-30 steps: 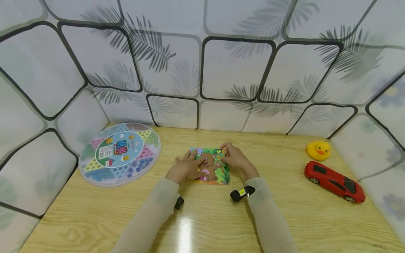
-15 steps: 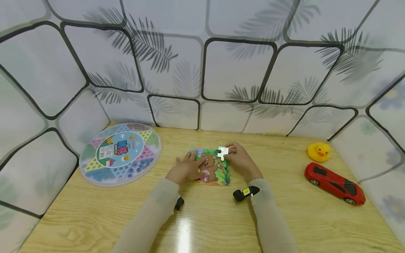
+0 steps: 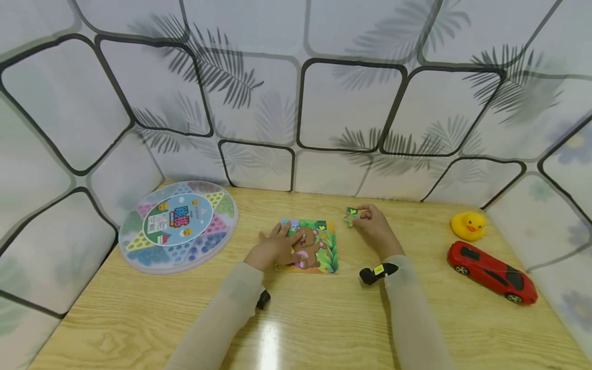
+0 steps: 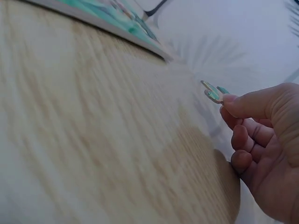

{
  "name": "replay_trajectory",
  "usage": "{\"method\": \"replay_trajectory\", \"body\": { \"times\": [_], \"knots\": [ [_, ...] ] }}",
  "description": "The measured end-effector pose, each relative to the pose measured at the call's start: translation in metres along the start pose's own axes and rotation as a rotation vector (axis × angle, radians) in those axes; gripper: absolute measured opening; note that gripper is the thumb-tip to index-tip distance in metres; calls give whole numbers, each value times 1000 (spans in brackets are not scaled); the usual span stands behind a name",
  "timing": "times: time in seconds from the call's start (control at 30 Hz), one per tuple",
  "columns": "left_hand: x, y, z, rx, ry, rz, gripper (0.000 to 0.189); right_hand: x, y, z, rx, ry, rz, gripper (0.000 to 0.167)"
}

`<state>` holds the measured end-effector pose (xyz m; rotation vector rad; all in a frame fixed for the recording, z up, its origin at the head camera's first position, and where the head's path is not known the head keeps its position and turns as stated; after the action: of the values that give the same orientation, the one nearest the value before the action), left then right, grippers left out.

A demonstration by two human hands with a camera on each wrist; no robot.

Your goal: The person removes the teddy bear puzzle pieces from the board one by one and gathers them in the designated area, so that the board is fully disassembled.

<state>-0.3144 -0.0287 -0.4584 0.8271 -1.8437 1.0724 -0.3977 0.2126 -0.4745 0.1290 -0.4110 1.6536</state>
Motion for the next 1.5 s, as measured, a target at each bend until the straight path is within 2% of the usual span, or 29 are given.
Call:
{"method": "replay_trajectory", "body": {
  "times": [0.03,0.27,0.57,0.77,1.03,1.5],
  "knots": [
    [0,0,0,-1,-1,-3,71,2,1,-1,-4,10,1,43],
    [-2,-1,-3,-5,4,-10,70,13,8,8,84,-238,-43,42],
    [-2,-3,-2,1,21,-6,70,16,12,7,108,-302,-77,40],
    [-3,-1,0,4,31,-5,70,17,13,6,115,-277,-70,46],
    [-3,-1,-2,-11,34,-8,70,22,10,5,148,-281,-92,43],
    [-4,1,1,-9,45,-17,70,23,4,4,121,-206,-108,39]
  ]
}}
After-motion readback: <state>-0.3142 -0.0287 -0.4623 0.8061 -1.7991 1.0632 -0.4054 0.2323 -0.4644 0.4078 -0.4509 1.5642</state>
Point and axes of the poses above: each hand's wrist, its own y-axis towards the middle knuckle, its own x-axis out of the back of the hand, z = x × y, the point moved 10 cm from there along y, towards the middle knuckle, and after that the axes turned 4 degrees about -x, right-handed, at the moved point
